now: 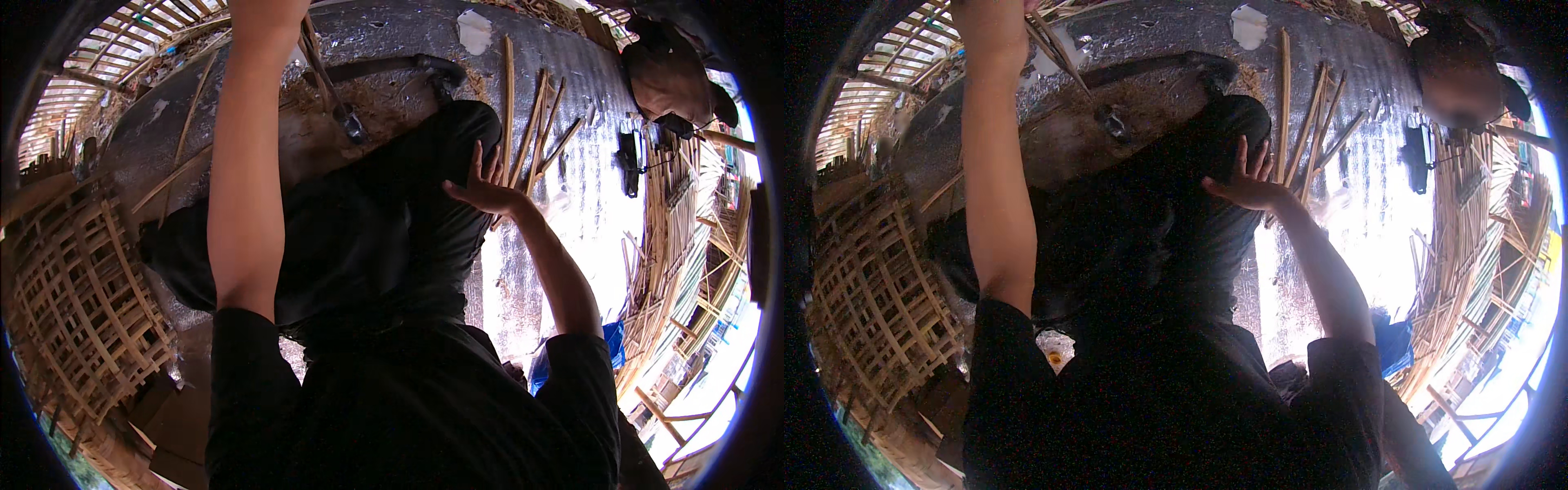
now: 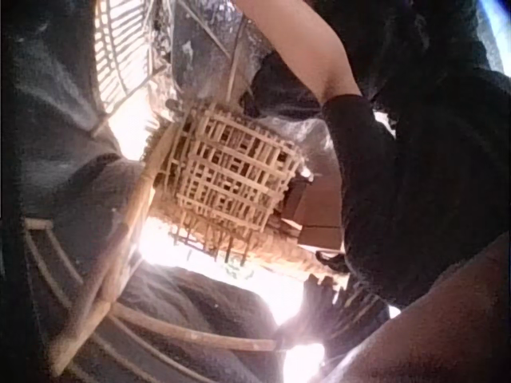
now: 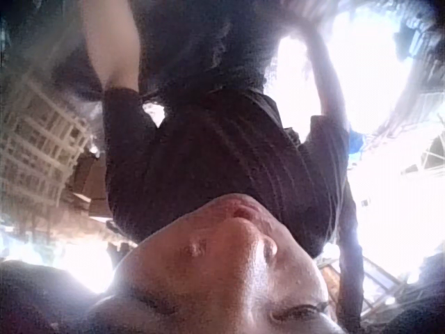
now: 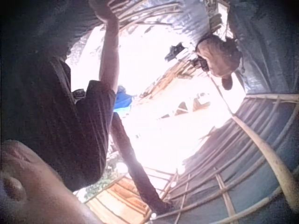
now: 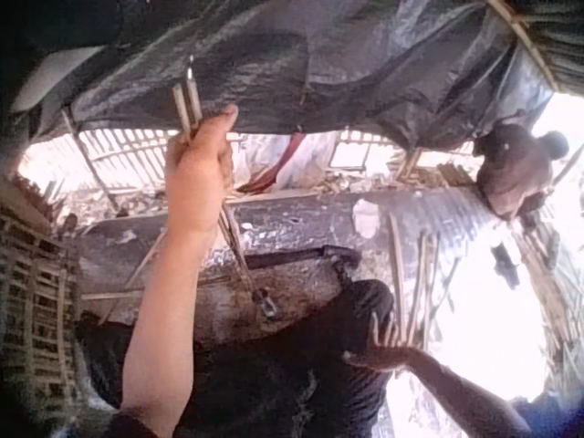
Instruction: The person carves thin strips of wood using a machete while sitting on the floor. The person holds several strips together, trims the edges to shape them, and then handles a small wooden basket structure.
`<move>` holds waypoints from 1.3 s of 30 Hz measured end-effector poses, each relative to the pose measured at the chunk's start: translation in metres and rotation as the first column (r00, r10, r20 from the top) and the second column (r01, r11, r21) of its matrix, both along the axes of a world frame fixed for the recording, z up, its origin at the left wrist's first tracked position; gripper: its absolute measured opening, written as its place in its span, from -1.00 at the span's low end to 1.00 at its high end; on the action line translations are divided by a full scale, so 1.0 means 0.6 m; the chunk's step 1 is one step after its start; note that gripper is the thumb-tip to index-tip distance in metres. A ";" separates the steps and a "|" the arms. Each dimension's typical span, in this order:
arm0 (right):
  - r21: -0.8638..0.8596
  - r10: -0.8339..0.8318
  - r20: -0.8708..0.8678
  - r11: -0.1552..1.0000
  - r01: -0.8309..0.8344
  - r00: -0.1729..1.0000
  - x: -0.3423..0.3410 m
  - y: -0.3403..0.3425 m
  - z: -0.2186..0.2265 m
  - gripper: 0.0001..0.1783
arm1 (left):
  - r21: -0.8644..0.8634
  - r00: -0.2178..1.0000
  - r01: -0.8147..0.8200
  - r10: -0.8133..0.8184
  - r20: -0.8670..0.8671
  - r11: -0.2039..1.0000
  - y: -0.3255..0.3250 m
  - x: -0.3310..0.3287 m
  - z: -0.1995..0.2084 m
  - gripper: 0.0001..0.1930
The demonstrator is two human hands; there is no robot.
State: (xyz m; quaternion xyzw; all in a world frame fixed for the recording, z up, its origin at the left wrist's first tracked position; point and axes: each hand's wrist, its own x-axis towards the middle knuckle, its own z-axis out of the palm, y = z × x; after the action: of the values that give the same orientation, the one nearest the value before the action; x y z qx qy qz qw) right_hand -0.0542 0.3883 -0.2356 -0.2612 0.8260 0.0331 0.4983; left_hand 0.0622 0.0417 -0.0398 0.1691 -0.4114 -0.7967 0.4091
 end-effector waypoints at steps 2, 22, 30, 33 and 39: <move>-0.022 0.010 -0.042 1.000 -0.011 0.999 0.001 0.002 -0.003 0.50 | 0.276 0.949 0.290 -0.238 -0.207 0.916 -0.002 0.008 0.000 -0.55; -0.852 -0.229 -0.347 0.483 -0.203 0.910 0.145 -0.373 -0.011 -0.60 | -0.301 0.781 -0.583 0.622 0.047 0.754 -0.031 -0.007 -0.018 -0.56; -0.776 -0.323 -0.609 0.433 -0.459 0.725 0.111 -0.330 0.041 -0.59 | -0.246 0.861 -0.499 0.508 -0.031 0.831 -0.033 0.016 -0.015 -0.50; -0.705 -0.199 -0.612 0.576 -0.414 0.765 0.106 -0.319 0.061 -0.53 | -0.352 0.840 -0.503 0.542 0.013 0.789 -0.029 0.005 -0.011 -0.53; -0.644 -0.147 -0.640 0.637 -0.423 0.754 0.102 -0.310 0.058 -0.47 | -0.437 0.811 -0.491 0.579 0.088 0.754 -0.023 -0.017 -0.010 -0.51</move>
State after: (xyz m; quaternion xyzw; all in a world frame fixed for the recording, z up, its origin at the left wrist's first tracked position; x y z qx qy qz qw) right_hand 0.0071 0.2022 -0.2010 -0.4840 0.8545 -0.1873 0.0243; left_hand 0.0520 0.0281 -0.0459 0.2805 -0.5390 -0.5220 0.5986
